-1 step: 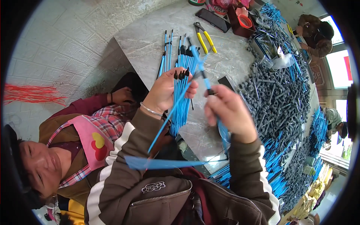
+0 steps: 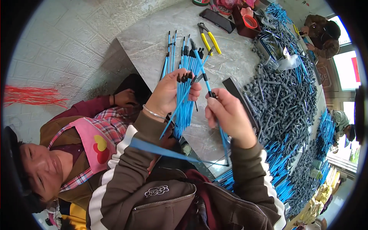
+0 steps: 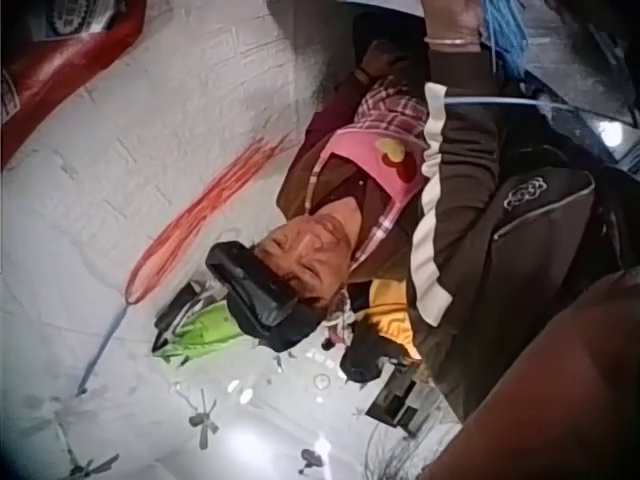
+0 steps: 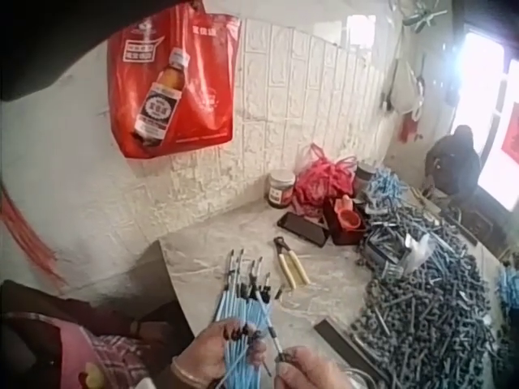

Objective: Assembling pens or markers by attaching clips and components to barrels at a factory workbench.

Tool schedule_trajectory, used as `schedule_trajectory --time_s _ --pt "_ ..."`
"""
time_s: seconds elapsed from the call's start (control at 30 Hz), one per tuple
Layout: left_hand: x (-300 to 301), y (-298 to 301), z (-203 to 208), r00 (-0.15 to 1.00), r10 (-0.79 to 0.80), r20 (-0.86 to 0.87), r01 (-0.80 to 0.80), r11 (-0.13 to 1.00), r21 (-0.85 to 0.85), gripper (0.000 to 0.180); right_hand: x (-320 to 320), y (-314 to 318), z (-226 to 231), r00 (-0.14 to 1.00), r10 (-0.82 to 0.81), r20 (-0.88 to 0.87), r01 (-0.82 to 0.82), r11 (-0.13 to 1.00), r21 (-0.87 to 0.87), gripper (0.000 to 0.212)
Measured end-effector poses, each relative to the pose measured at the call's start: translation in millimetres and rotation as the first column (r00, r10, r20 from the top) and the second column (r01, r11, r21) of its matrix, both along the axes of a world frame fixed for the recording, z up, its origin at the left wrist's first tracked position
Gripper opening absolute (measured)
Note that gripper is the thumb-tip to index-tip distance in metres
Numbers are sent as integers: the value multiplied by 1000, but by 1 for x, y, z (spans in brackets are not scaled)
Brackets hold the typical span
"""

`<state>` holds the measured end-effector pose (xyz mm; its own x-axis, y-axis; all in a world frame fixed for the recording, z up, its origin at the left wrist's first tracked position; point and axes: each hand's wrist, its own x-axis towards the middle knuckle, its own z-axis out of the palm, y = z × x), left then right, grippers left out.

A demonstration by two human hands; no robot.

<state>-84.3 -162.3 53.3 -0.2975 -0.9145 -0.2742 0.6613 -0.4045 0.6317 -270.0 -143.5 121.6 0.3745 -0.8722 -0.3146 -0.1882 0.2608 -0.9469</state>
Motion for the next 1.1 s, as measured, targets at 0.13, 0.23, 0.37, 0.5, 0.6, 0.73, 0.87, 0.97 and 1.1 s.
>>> schedule_trajectory --time_s 0.13,0.23,0.37,0.5,0.6,0.73,0.87,0.97,1.1 --pt "-4 16 17 999 -13 -36 11 998 -66 24 11 20 -16 991 -90 -104 73 984 -162 17" --pt "-13 30 40 1000 0 25 0 1000 -21 32 12 32 -32 987 -96 -131 62 968 -243 18" --pt "-15 52 60 996 -83 -28 75 976 -206 26 16 60 -26 980 -126 -154 46 895 -443 16" --pt "1 105 99 971 -236 27 237 956 -171 23 -1 91 2 975 180 -131 -223 771 -597 16" --pt "19 154 110 960 -248 -127 222 956 -193 24 -10 78 -8 861 354 366 -207 900 -383 37" --pt "15 178 107 969 -117 -219 98 990 -99 26 -3 -8 -65 946 -200 -257 59 880 -471 31" --pt "-7 153 55 906 99 412 -4 974 -226 15 55 -71 -129 828 -415 -378 11 685 -729 20" --pt "-6 143 29 884 199 422 -47 938 -343 13 100 -104 -152 717 -370 -591 -143 751 -644 20" --pt "9 132 39 822 204 532 -55 958 -281 16 112 -123 -158 623 -326 -711 -290 748 -597 18"
